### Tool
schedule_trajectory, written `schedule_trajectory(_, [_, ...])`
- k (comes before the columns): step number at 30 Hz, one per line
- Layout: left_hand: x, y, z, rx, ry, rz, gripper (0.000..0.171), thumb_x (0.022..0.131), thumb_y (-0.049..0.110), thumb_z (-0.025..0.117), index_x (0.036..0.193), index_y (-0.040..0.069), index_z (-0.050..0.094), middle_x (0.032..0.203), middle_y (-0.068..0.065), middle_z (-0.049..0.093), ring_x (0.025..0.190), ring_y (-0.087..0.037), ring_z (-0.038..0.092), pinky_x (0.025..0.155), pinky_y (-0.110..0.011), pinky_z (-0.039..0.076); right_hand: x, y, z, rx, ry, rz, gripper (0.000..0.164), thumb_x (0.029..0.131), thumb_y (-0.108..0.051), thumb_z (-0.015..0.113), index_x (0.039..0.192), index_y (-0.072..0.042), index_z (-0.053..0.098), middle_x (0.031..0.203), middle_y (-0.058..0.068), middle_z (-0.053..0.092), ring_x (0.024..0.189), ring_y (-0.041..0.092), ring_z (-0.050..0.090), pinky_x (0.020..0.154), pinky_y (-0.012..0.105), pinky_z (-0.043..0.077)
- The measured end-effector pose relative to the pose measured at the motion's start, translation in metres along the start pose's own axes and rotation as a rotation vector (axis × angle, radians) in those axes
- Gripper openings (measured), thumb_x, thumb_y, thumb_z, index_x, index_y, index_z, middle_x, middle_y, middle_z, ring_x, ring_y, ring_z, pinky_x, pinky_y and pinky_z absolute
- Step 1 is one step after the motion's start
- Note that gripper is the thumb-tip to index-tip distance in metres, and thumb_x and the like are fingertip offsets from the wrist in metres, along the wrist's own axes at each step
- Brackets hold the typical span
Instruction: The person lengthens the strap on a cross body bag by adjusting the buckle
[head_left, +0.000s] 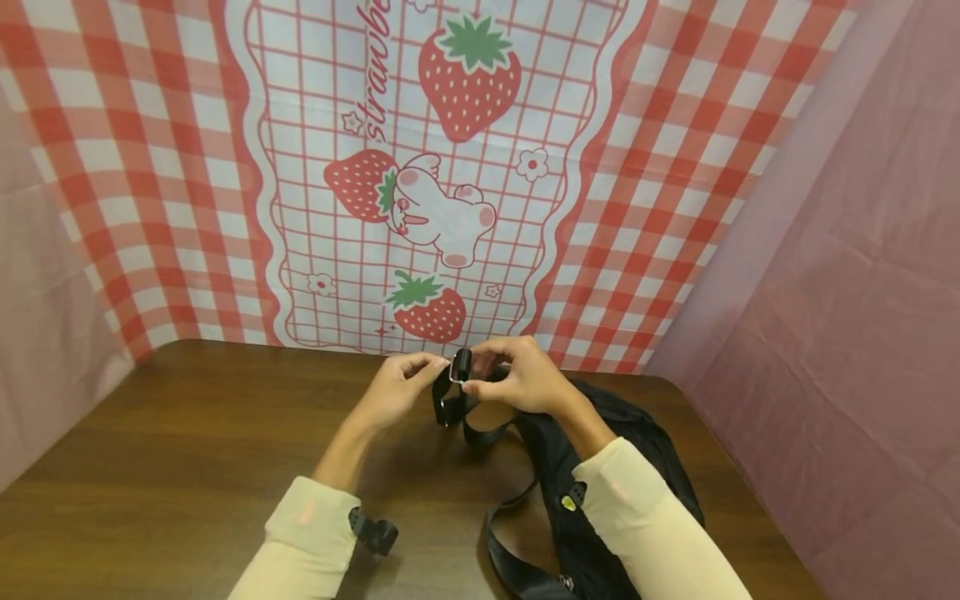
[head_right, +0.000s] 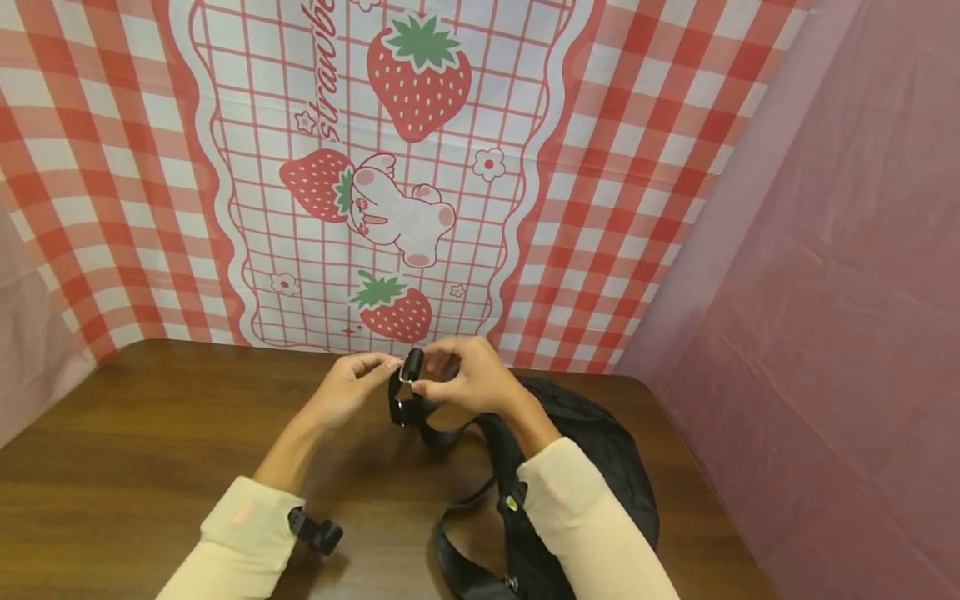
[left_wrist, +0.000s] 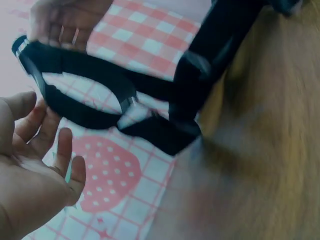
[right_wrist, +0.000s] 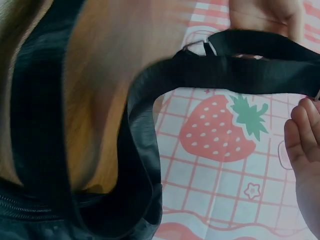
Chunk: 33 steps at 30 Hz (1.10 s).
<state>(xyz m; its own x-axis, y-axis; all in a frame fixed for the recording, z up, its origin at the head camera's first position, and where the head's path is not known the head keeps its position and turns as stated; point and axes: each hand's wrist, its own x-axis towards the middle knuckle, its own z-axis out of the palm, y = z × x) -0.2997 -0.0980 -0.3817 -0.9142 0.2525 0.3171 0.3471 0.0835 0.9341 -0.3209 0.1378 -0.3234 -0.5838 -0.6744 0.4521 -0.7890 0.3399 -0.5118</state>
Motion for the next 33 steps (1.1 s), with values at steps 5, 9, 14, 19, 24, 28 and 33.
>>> schedule_trajectory(5, [-0.002, -0.005, -0.004, 0.006, -0.009, -0.037, 0.029, 0.106, 0.024, 0.059, 0.112, -0.001, 0.072, 0.113, -0.01, 0.071, 0.105, -0.021, 0.061, 0.098, -0.045, 0.044, 0.001, -0.001, -0.002, 0.028, 0.056, -0.011, 0.029, 0.084, -0.014, 0.083, 0.111, -0.006, 0.075, 0.09, -0.001, 0.071, 0.081, 0.013, 0.067, 0.077, 0.037, 0.058])
schedule_trajectory(9, [-0.002, -0.004, -0.006, -0.045, -0.031, -0.006, 0.03, 0.107, 0.023, 0.057, 0.113, -0.004, 0.07, 0.109, -0.009, 0.072, 0.106, -0.019, 0.062, 0.103, -0.046, 0.043, 0.003, -0.001, -0.001, 0.04, 0.014, -0.006, 0.025, 0.084, -0.016, 0.083, 0.106, -0.009, 0.075, 0.086, -0.003, 0.071, 0.079, 0.014, 0.067, 0.075, 0.041, 0.058])
schedule_trajectory(14, [0.0, -0.001, -0.005, -0.081, -0.023, 0.006, 0.034, 0.107, 0.027, 0.058, 0.116, -0.003, 0.07, 0.111, -0.011, 0.072, 0.112, -0.025, 0.063, 0.108, -0.05, 0.041, 0.004, -0.001, 0.004, 0.037, -0.035, 0.024, 0.022, 0.084, -0.02, 0.085, 0.102, -0.013, 0.075, 0.083, -0.005, 0.07, 0.074, 0.015, 0.068, 0.071, 0.037, 0.058])
schedule_trajectory(19, [-0.001, -0.004, -0.006, 0.003, -0.005, -0.018, 0.03, 0.106, 0.024, 0.059, 0.118, -0.001, 0.07, 0.116, -0.011, 0.072, 0.106, -0.021, 0.063, 0.098, -0.042, 0.046, 0.004, -0.002, 0.003, 0.079, 0.033, 0.018, 0.029, 0.083, -0.013, 0.083, 0.111, -0.007, 0.075, 0.085, -0.001, 0.071, 0.077, 0.016, 0.067, 0.075, 0.041, 0.058])
schedule_trajectory(24, [-0.001, -0.006, -0.006, -0.026, -0.015, 0.007, 0.027, 0.106, 0.02, 0.059, 0.115, -0.004, 0.07, 0.108, -0.01, 0.072, 0.098, -0.017, 0.063, 0.093, -0.041, 0.047, 0.004, -0.001, 0.001, 0.114, 0.045, 0.005, 0.026, 0.083, -0.01, 0.083, 0.108, -0.007, 0.075, 0.084, 0.0, 0.071, 0.076, 0.019, 0.067, 0.076, 0.051, 0.057])
schedule_trajectory(28, [0.0, -0.001, -0.004, -0.091, -0.027, 0.036, 0.03, 0.106, 0.022, 0.058, 0.115, -0.006, 0.069, 0.104, -0.008, 0.072, 0.099, -0.018, 0.065, 0.096, -0.041, 0.048, 0.005, 0.0, 0.004, 0.126, -0.011, 0.026, 0.022, 0.084, -0.015, 0.085, 0.103, -0.011, 0.075, 0.084, -0.001, 0.072, 0.075, 0.02, 0.069, 0.072, 0.05, 0.057])
schedule_trajectory(33, [-0.001, 0.004, -0.003, -0.042, 0.02, 0.068, 0.032, 0.106, 0.024, 0.06, 0.127, 0.001, 0.067, 0.114, -0.009, 0.07, 0.102, -0.02, 0.064, 0.092, -0.037, 0.051, 0.006, 0.0, 0.007, 0.107, 0.025, 0.058, 0.023, 0.086, -0.016, 0.084, 0.106, -0.01, 0.075, 0.085, 0.0, 0.072, 0.077, 0.019, 0.069, 0.073, 0.042, 0.057])
